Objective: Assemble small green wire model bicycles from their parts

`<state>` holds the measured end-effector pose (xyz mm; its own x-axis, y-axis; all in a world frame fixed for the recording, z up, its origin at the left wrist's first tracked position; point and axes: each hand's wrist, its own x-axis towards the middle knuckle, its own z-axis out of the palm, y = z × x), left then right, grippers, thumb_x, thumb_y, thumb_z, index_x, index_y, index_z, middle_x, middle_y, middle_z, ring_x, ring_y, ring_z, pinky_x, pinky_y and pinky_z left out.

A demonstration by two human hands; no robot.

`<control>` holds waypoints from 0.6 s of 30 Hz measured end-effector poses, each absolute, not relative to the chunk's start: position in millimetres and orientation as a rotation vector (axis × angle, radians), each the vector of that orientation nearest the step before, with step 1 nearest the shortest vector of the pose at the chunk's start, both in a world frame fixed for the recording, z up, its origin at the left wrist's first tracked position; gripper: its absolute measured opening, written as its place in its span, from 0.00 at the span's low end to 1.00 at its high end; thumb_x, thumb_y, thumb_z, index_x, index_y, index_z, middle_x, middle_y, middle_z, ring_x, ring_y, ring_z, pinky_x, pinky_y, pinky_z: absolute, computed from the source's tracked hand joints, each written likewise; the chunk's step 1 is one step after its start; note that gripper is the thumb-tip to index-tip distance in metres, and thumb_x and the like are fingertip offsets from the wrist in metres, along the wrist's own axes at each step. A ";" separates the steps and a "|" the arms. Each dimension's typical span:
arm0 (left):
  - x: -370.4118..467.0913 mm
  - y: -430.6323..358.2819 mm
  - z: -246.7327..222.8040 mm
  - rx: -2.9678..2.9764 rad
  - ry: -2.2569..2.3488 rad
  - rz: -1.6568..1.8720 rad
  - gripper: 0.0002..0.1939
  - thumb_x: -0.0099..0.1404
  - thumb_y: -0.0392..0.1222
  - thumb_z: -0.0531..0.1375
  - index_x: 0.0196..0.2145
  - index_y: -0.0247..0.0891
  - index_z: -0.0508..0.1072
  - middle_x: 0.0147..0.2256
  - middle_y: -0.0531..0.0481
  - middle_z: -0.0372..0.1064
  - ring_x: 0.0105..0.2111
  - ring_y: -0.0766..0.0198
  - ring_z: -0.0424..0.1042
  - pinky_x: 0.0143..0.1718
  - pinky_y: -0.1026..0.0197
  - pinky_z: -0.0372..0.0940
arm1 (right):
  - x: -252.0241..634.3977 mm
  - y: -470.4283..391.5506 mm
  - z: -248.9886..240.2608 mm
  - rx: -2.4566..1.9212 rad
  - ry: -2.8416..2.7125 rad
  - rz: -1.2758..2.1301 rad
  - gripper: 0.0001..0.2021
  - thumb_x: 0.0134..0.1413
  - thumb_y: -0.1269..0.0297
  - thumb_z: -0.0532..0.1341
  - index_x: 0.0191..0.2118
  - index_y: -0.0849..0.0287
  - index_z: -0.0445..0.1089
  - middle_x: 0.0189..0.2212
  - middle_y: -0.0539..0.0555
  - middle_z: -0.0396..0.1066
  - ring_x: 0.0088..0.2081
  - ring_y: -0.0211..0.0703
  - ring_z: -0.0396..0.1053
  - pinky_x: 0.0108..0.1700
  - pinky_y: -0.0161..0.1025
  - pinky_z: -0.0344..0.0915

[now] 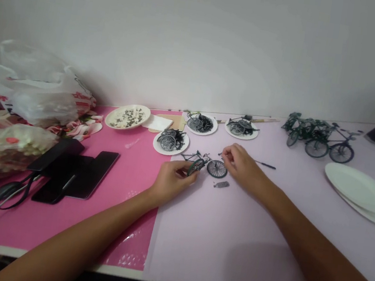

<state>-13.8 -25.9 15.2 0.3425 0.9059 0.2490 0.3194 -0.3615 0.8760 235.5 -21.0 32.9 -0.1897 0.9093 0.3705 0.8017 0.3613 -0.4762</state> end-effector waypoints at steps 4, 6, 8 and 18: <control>-14.0 -26.8 17.2 1.874 1.072 0.994 0.12 0.67 0.43 0.64 0.44 0.39 0.85 0.36 0.50 0.83 0.32 0.63 0.77 0.34 0.66 0.68 | 207.1 -42.4 39.4 -1.382 -2.028 0.464 0.08 0.68 0.56 0.54 0.39 0.53 0.63 0.27 0.50 0.67 0.27 0.44 0.65 0.30 0.40 0.62; -14.2 -26.9 18.0 1.892 1.066 0.993 0.12 0.67 0.42 0.64 0.44 0.39 0.85 0.35 0.50 0.83 0.32 0.64 0.77 0.34 0.66 0.68 | 199.2 -48.7 38.4 -1.365 -2.033 0.590 0.08 0.70 0.55 0.53 0.42 0.52 0.62 0.23 0.46 0.65 0.24 0.43 0.64 0.29 0.39 0.60; -14.2 -26.8 18.6 1.906 1.049 1.000 0.12 0.67 0.42 0.64 0.44 0.39 0.85 0.35 0.51 0.83 0.33 0.64 0.77 0.34 0.66 0.68 | 195.7 -51.0 35.2 -1.355 -2.045 0.614 0.08 0.70 0.54 0.53 0.43 0.52 0.62 0.20 0.44 0.64 0.22 0.42 0.62 0.27 0.38 0.57; -14.2 -27.5 18.4 1.907 0.985 1.019 0.12 0.67 0.39 0.63 0.44 0.40 0.85 0.36 0.51 0.83 0.34 0.63 0.79 0.35 0.66 0.69 | 186.8 -50.3 24.8 -1.357 -2.069 0.659 0.08 0.69 0.55 0.52 0.43 0.52 0.63 0.21 0.45 0.65 0.21 0.42 0.62 0.27 0.37 0.55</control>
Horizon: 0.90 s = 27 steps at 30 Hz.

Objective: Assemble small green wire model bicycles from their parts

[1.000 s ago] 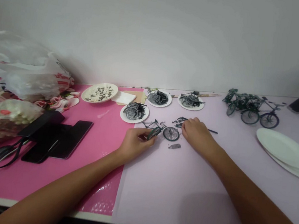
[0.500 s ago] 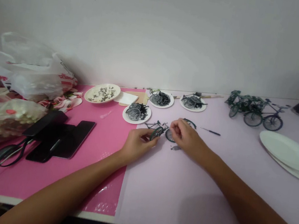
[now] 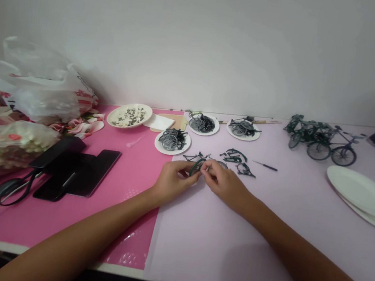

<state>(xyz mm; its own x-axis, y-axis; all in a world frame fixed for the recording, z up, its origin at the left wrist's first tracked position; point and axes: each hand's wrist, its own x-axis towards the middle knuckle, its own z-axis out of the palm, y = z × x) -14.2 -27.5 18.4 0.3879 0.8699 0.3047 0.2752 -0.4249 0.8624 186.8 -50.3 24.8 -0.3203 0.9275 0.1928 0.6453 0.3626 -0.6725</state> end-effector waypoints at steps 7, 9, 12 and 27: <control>-14.2 -27.5 18.3 1.896 0.996 0.994 0.12 0.67 0.41 0.64 0.45 0.39 0.85 0.36 0.50 0.83 0.34 0.63 0.78 0.36 0.66 0.70 | 187.3 -49.3 22.6 -1.353 -2.061 0.651 0.07 0.69 0.56 0.53 0.43 0.52 0.62 0.24 0.46 0.68 0.22 0.43 0.64 0.28 0.38 0.57; -13.9 -27.4 17.7 1.893 0.991 1.005 0.12 0.67 0.41 0.64 0.45 0.39 0.85 0.35 0.50 0.83 0.34 0.63 0.78 0.36 0.66 0.70 | 187.4 -49.4 22.4 -1.346 -2.058 0.645 0.06 0.69 0.57 0.53 0.43 0.52 0.62 0.24 0.46 0.68 0.22 0.43 0.64 0.28 0.38 0.57; -13.5 -27.7 17.3 1.889 0.983 1.033 0.12 0.67 0.41 0.64 0.45 0.39 0.85 0.35 0.50 0.83 0.34 0.64 0.78 0.35 0.66 0.69 | 188.5 -49.1 21.7 -1.330 -2.054 0.615 0.07 0.69 0.57 0.54 0.43 0.52 0.63 0.25 0.47 0.70 0.23 0.43 0.66 0.28 0.37 0.59; -12.4 -27.6 14.4 1.774 0.910 1.104 0.13 0.64 0.35 0.66 0.46 0.37 0.85 0.34 0.50 0.83 0.33 0.64 0.79 0.36 0.67 0.70 | 196.1 -43.0 13.2 -0.956 -2.100 -0.001 0.06 0.68 0.66 0.61 0.42 0.59 0.77 0.20 0.45 0.67 0.20 0.33 0.64 0.26 0.31 0.61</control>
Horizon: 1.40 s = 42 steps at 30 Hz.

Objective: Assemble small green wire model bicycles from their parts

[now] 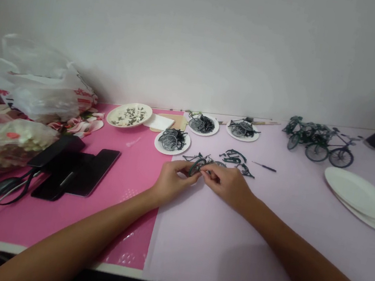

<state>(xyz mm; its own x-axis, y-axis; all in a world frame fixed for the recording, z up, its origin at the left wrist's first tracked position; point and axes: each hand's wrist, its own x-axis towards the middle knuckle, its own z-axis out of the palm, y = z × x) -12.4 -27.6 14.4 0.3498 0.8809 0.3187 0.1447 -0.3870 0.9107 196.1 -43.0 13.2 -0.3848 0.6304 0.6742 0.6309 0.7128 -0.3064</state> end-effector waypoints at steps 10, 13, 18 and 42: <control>-10.8 -29.4 13.2 1.762 0.925 1.129 0.12 0.62 0.34 0.67 0.44 0.36 0.85 0.33 0.50 0.82 0.33 0.64 0.78 0.36 0.66 0.70 | 194.0 -44.0 16.2 -0.832 -2.062 -0.178 0.05 0.66 0.68 0.65 0.42 0.58 0.80 0.20 0.45 0.73 0.19 0.33 0.67 0.25 0.32 0.63; -10.7 -29.0 12.3 1.763 0.924 1.135 0.12 0.62 0.34 0.66 0.44 0.36 0.85 0.32 0.50 0.82 0.32 0.64 0.78 0.36 0.66 0.70 | 194.3 -44.3 16.6 -0.813 -2.068 -0.251 0.05 0.65 0.70 0.66 0.41 0.59 0.81 0.21 0.46 0.74 0.20 0.33 0.68 0.26 0.32 0.64; -10.5 -27.8 10.2 1.760 0.913 1.136 0.12 0.62 0.33 0.66 0.44 0.36 0.85 0.32 0.51 0.81 0.32 0.65 0.78 0.35 0.67 0.69 | 192.0 -45.2 17.3 -0.803 -2.055 -0.367 0.06 0.64 0.72 0.66 0.40 0.58 0.82 0.20 0.46 0.74 0.20 0.35 0.70 0.27 0.33 0.65; -11.3 -27.4 9.8 1.809 0.968 1.116 0.13 0.62 0.35 0.66 0.44 0.37 0.85 0.33 0.50 0.82 0.33 0.63 0.78 0.37 0.65 0.71 | 191.1 -46.7 16.4 -0.843 -2.028 -0.289 0.06 0.63 0.71 0.66 0.39 0.55 0.82 0.19 0.45 0.73 0.19 0.35 0.69 0.24 0.34 0.65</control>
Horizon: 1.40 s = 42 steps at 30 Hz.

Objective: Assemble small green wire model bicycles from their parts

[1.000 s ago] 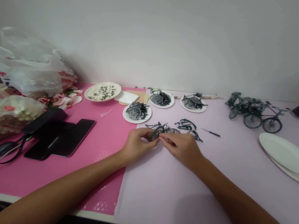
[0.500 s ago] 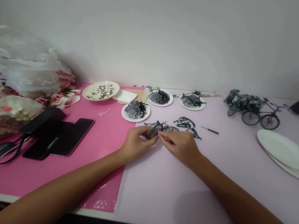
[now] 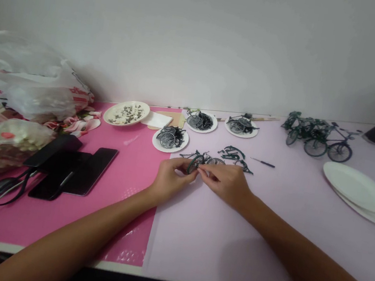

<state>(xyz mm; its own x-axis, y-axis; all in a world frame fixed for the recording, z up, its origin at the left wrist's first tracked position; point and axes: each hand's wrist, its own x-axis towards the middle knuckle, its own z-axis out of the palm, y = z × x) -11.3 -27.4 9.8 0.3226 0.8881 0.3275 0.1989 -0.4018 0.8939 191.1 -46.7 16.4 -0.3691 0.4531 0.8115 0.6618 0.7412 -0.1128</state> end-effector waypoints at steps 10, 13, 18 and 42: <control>-12.0 -29.1 11.7 1.860 0.969 1.126 0.13 0.62 0.35 0.67 0.44 0.39 0.85 0.33 0.50 0.82 0.33 0.64 0.77 0.38 0.65 0.70 | 189.9 -46.9 17.6 -0.871 -2.049 -0.274 0.06 0.64 0.70 0.64 0.35 0.58 0.78 0.19 0.46 0.72 0.20 0.34 0.68 0.25 0.33 0.64; -11.8 -29.3 11.1 1.868 0.968 1.134 0.13 0.62 0.34 0.67 0.45 0.39 0.85 0.33 0.51 0.82 0.33 0.65 0.77 0.38 0.65 0.70 | 189.1 -47.1 18.3 -0.869 -2.051 -0.268 0.06 0.64 0.70 0.64 0.35 0.58 0.78 0.21 0.47 0.74 0.21 0.35 0.69 0.26 0.33 0.65; -11.5 -29.8 10.8 1.844 0.978 1.140 0.13 0.62 0.35 0.67 0.45 0.39 0.85 0.34 0.50 0.82 0.33 0.64 0.78 0.38 0.65 0.71 | 189.4 -46.6 15.4 -0.899 -2.012 -0.097 0.05 0.64 0.67 0.65 0.38 0.57 0.79 0.23 0.49 0.76 0.21 0.36 0.69 0.25 0.34 0.67; -10.8 -30.7 13.8 1.728 0.933 1.143 0.09 0.61 0.36 0.68 0.40 0.34 0.84 0.33 0.47 0.82 0.34 0.63 0.79 0.38 0.64 0.72 | 186.0 -44.9 15.9 -0.807 -1.877 0.016 0.05 0.62 0.68 0.68 0.38 0.53 0.83 0.24 0.49 0.78 0.21 0.37 0.70 0.23 0.35 0.67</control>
<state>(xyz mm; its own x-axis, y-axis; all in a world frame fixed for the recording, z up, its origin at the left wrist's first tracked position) -10.8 -30.7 13.8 0.3066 0.8980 0.3156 0.1295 -0.3679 0.9208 186.0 -44.9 15.9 -0.2281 0.5350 0.8135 0.5210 0.7729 -0.3622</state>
